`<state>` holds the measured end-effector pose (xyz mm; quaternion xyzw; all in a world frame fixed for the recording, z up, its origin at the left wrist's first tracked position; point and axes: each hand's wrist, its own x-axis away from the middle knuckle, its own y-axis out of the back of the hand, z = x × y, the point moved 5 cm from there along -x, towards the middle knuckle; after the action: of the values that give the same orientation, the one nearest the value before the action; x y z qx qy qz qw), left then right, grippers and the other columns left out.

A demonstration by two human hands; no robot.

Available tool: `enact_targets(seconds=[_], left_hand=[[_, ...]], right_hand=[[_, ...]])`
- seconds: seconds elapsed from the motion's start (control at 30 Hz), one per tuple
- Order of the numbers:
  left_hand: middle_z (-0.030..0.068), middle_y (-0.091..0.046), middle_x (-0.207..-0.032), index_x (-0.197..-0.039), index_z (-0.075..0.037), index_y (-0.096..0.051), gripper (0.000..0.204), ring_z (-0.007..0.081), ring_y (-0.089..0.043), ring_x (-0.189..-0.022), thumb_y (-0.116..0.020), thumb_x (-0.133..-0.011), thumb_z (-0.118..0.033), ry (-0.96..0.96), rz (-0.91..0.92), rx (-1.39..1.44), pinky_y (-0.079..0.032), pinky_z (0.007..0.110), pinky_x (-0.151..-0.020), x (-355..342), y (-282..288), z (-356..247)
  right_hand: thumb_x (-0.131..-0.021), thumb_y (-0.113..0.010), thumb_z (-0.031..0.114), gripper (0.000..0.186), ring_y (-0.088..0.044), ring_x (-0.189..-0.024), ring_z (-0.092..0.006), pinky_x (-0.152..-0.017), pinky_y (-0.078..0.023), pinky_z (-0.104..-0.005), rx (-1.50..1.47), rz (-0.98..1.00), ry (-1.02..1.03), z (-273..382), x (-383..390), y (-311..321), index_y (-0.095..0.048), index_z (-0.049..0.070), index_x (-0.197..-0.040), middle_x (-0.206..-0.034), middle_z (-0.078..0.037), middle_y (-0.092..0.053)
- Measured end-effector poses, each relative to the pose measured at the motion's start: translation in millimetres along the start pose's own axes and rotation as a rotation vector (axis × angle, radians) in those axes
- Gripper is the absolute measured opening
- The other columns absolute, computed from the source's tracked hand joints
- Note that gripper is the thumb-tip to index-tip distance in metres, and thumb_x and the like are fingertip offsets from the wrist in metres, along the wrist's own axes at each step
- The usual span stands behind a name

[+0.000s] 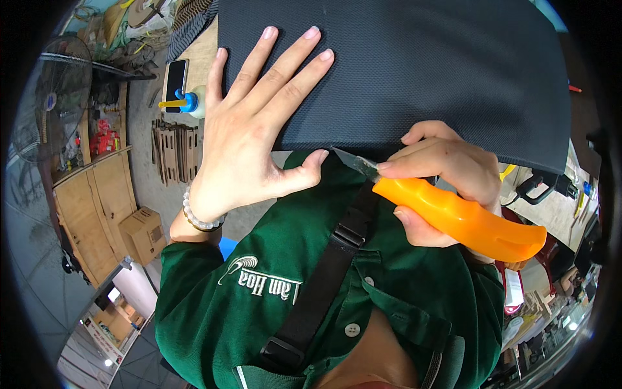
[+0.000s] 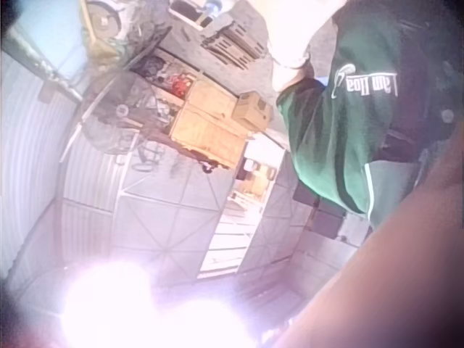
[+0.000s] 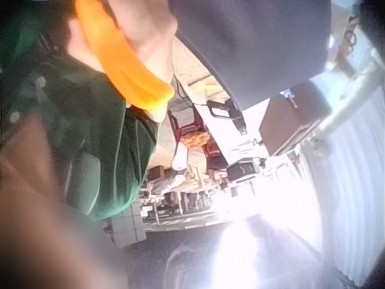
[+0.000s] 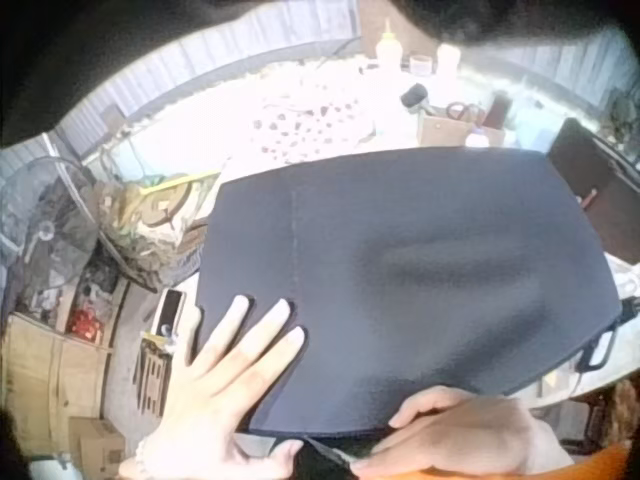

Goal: The person uses an orange utility knife to cut a straight line along a marked seam on a black fabric-covered speaker box. They hold the box steady with one hand while guiding the knife with the other, then lift the box to inspect the cut.

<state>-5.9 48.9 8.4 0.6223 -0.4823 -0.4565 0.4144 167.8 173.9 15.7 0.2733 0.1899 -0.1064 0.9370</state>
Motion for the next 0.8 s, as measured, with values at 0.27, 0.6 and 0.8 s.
enact_targets(seconds=[0.27, 0.6, 0.8], left_hand=[[0.0087, -0.048, -0.153, -0.143, -0.019, -0.057, 0.087, 0.0349, -0.035, -0.147, -0.068, -0.059, -0.04, -0.003, -0.018, 0.001, -0.013, 0.061, -0.119, -1.4, -2.8, -1.2], [0.0088, -0.045, -0.155, -0.142, -0.024, -0.058, 0.083, 0.0355, -0.032, -0.148, -0.069, -0.061, -0.04, 0.066, -0.043, -0.007, -0.01, 0.06, -0.12, -1.1, -3.0, -9.7], [0.0072, -0.044, -0.156, -0.137, -0.028, -0.063, 0.06, 0.0378, -0.031, -0.148, -0.067, -0.078, -0.04, 0.024, -0.056, 0.034, -0.01, 0.061, -0.119, 6.7, 1.6, -3.0]], right_hand=[[-0.066, -0.079, 0.016, 0.042, -0.074, -0.081, -0.0214, -0.081, -0.055, -0.0381, 0.042, 0.003, 0.033, -0.7, -1.7, 1.4, -0.068, 0.006, -0.105, -0.092, -0.007, -0.075], [-0.07, -0.076, 0.025, 0.047, -0.066, -0.083, -0.0236, -0.091, -0.051, -0.0421, -0.283, -0.393, 0.022, -12.3, 23.4, 18.6, -0.062, 0.0, -0.107, -0.091, -0.012, -0.067], [-0.081, -0.07, 0.031, 0.047, -0.064, -0.099, -0.0225, -0.095, -0.05, -0.0367, -0.084, -0.752, -0.112, -9.7, 51.1, 35.1, -0.057, 0.001, -0.116, -0.107, -0.014, -0.063]])
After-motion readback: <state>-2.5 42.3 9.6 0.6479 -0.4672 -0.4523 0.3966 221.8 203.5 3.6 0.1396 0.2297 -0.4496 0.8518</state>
